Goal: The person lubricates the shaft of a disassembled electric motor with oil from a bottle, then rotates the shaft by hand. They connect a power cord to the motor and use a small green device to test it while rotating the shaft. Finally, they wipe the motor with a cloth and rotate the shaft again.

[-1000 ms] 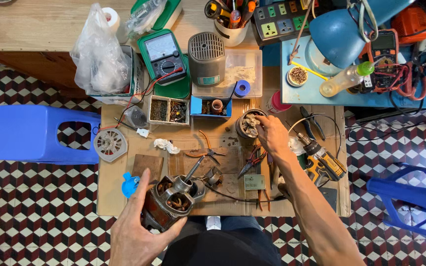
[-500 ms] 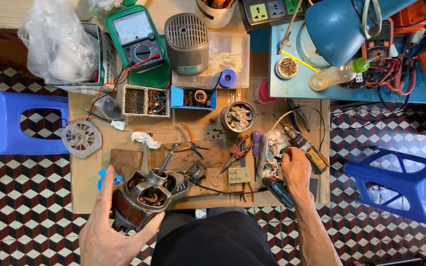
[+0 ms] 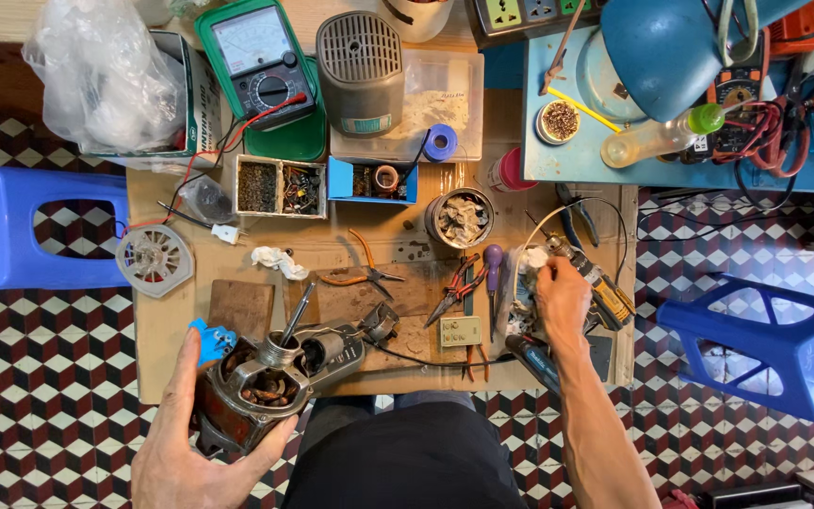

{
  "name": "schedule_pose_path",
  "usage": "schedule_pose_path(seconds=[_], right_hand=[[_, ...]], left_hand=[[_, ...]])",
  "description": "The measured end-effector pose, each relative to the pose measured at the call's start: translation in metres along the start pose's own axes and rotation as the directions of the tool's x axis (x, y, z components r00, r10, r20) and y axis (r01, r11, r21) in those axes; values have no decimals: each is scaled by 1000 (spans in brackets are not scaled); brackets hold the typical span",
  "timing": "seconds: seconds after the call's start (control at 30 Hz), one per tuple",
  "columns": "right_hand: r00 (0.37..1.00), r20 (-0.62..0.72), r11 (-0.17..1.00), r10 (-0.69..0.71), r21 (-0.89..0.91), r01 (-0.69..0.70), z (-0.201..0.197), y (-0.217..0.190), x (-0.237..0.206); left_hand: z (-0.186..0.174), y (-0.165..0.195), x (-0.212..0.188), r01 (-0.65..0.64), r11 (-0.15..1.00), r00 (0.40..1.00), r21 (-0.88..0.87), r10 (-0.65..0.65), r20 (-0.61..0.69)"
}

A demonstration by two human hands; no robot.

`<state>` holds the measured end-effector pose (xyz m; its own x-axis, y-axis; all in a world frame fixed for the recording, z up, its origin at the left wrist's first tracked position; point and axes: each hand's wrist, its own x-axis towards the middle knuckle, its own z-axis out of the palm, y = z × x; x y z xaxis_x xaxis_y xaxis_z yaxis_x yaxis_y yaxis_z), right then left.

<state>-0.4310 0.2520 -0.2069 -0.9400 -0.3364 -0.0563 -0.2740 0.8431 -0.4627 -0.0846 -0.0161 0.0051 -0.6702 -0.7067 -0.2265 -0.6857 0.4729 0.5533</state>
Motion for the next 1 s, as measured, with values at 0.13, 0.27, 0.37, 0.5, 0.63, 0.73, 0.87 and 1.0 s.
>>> schedule_pose_path(seconds=[0.13,0.27,0.37,0.5,0.63,0.73,0.87,1.0], right_hand=[[983,-62,958,173,243,-153,-22,19,-17],[904,198,333,378,882,-333,-31,22,-20],[884,269,154,382,925,-349,-35,18,-25],[908,140,320,395,905,-279,-30,14,-24],[897,117,339,426,899,-278,-30,15,-20],[940,86,371,331,904,-213,-29,12,-24],[946,152,393,287,882,-261,-18,-7,-33],[934,179,414,308,859,-301,-8,-14,-39]], left_hand=[[-1,-4,2,-34,999,999,-26,34,-10],[-4,-2,6,-3,1000,1000,-3,3,-6],[-7,-1,7,-34,999,999,26,34,11],[-9,-1,7,-54,999,998,5,54,7],[-8,1,8,44,998,999,-40,-44,0],[-10,1,7,40,999,999,-25,-40,-28],[-9,1,7,120,992,993,-29,-120,-3],[-8,-1,4,53,997,998,-49,-55,-31]])
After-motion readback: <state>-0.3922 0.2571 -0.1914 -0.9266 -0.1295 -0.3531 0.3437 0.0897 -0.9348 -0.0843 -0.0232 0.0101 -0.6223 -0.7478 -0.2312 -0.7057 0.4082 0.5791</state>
